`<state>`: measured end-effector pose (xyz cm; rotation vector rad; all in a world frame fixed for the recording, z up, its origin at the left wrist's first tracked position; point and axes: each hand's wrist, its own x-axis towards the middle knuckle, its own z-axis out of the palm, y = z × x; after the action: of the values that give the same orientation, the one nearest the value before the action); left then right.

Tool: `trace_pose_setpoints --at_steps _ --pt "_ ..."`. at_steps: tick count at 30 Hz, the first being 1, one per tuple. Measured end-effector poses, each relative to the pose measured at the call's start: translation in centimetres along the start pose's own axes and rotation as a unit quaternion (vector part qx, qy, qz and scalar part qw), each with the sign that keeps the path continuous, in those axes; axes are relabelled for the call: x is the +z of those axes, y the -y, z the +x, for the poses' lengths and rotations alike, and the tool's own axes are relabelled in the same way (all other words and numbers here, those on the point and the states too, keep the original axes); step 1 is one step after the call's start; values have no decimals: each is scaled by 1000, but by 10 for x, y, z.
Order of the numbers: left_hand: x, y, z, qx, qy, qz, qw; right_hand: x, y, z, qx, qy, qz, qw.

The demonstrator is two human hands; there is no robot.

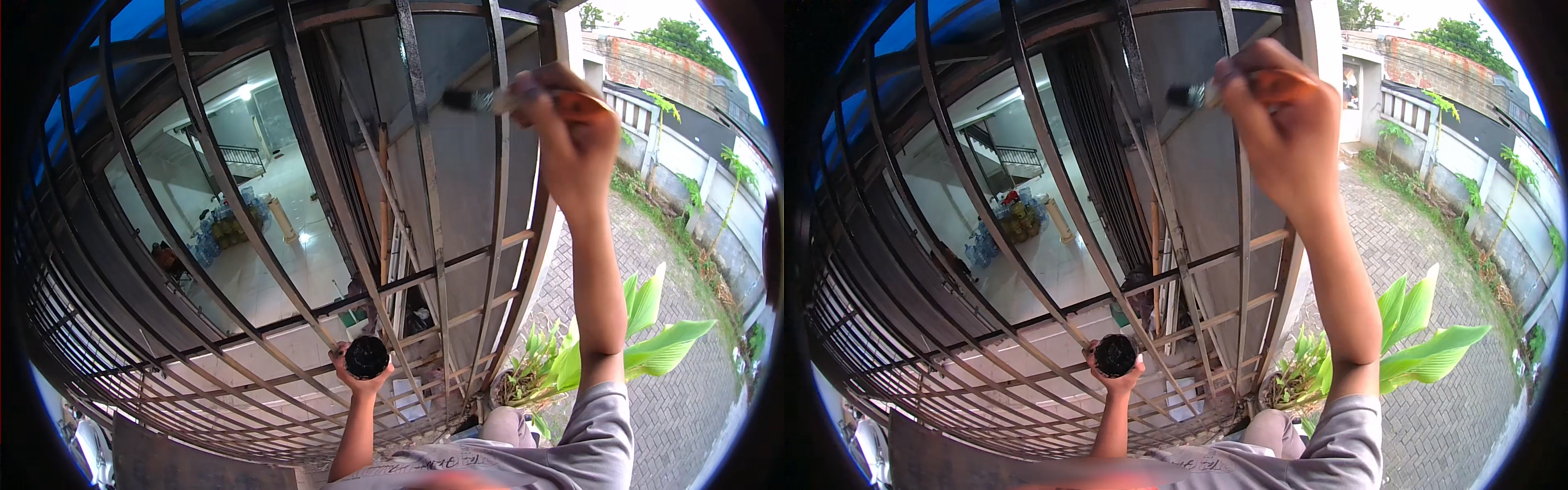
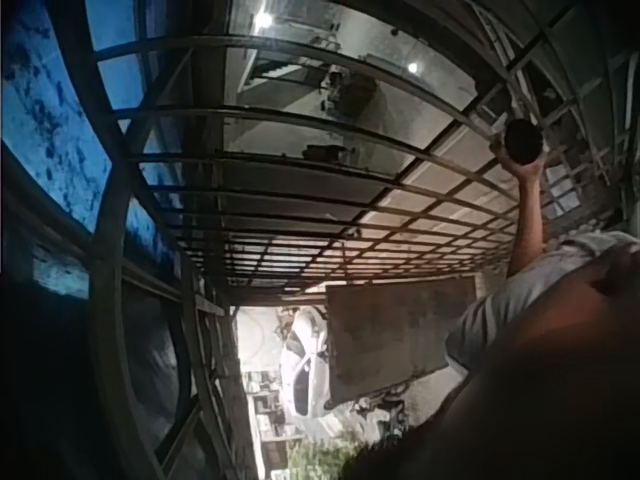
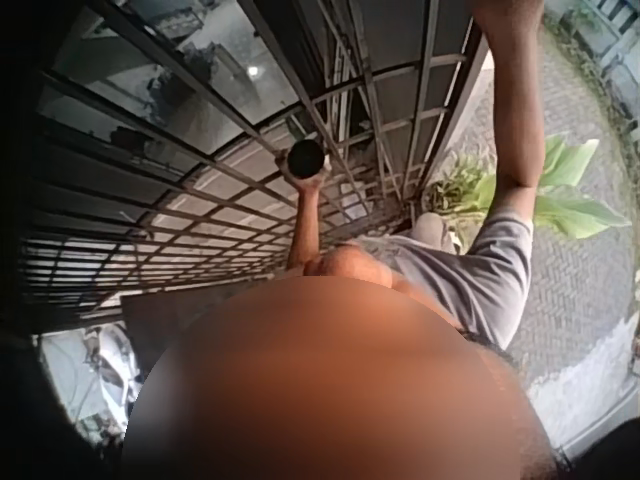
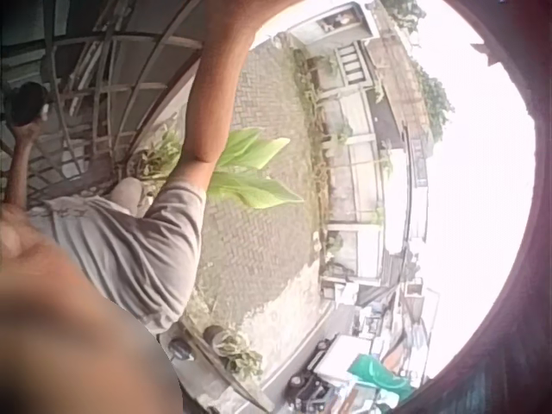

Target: The person paints a metal security gate with black paint using a paint brush.

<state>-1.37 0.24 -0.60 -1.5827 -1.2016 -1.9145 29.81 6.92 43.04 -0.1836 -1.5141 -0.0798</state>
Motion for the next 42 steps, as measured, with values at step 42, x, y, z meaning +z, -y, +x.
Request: trace_pose_setpoints --at_steps 42 --pt "1 0 -1 -11 11 -34 999 10 17 -86 -65 109 -69 989"
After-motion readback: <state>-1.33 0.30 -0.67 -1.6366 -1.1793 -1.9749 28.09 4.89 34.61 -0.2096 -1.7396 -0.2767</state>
